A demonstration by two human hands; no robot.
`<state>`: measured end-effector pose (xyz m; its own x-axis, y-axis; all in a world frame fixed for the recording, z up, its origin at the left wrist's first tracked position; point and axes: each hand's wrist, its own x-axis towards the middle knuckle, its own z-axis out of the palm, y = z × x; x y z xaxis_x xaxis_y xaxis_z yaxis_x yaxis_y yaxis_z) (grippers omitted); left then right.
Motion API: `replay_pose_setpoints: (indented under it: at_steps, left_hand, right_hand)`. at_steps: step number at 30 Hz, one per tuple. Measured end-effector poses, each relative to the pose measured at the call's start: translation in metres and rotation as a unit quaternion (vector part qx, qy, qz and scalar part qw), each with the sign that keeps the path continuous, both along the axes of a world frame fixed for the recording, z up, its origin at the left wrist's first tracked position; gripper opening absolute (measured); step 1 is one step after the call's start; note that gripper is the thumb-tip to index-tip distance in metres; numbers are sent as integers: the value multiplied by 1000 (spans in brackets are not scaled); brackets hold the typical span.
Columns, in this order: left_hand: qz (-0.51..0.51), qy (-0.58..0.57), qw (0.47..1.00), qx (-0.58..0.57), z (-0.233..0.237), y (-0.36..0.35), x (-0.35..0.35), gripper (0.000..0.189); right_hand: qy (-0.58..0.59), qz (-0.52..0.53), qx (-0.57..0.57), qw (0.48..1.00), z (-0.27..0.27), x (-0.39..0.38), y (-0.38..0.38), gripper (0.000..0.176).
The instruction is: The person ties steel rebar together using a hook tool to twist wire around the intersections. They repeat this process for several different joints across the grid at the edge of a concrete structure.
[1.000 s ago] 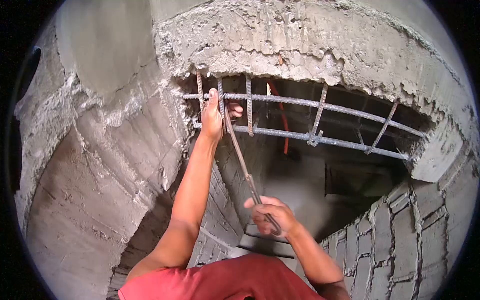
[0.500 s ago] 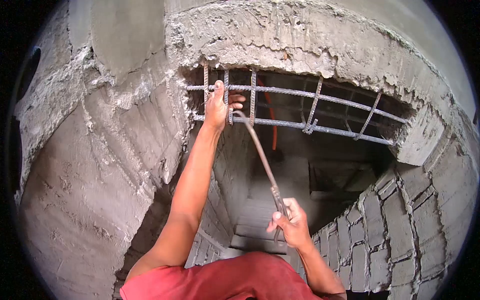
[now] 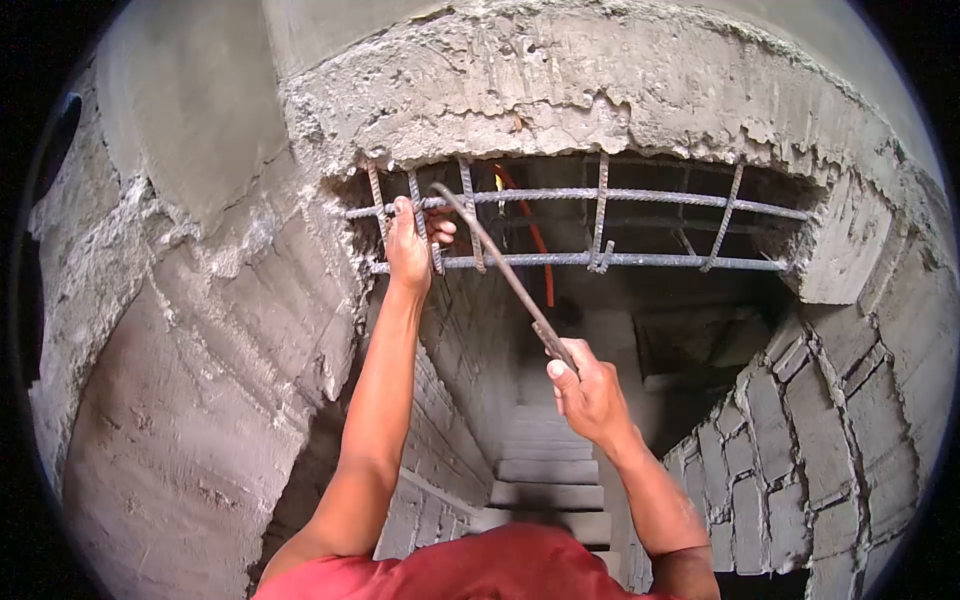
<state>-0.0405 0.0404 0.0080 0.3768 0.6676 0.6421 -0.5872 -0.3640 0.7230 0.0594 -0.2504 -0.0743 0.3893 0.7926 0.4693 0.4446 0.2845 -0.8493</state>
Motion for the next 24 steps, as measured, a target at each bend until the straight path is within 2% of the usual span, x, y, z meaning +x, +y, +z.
replay_pose_setpoints:
  at_steps: [3, 5, 10, 12, 16, 18, 22, 24]
  left_hand:
    - [35, 7, 999, 10, -2, 3, 1, 66]
    - [34, 10, 999, 19, -3, 4, 0, 68]
    - [36, 3, 999, 12, -8, 10, 1, 66]
    - [35, 6, 999, 16, -8, 11, 0, 66]
    - [18, -4, 1000, 13, -4, 5, -1, 61]
    - [10, -11, 1000, 17, -5, 7, 0, 57]
    - [13, -15, 1000, 19, -8, 8, -1, 62]
    - [15, -26, 1000, 3, -7, 6, 0, 54]
  right_hand:
    - [2, 22, -3, 1000, -6, 2, 6, 34]
    - [-46, -9, 2, 999, -11, 2, 9, 33]
    - [-5, -13, -24, 1000, -4, 5, 5, 36]
    - [-6, 23, -28, 999, -8, 13, 8, 36]
    - [-2, 26, -51, 998, 4, 14, 2, 35]
    - [-56, 9, -44, 997, 11, 14, -1, 34]
    - [-48, 0, -54, 997, 25, 14, -7, 31]
    - [-55, -7, -58, 997, 29, 19, -9, 29]
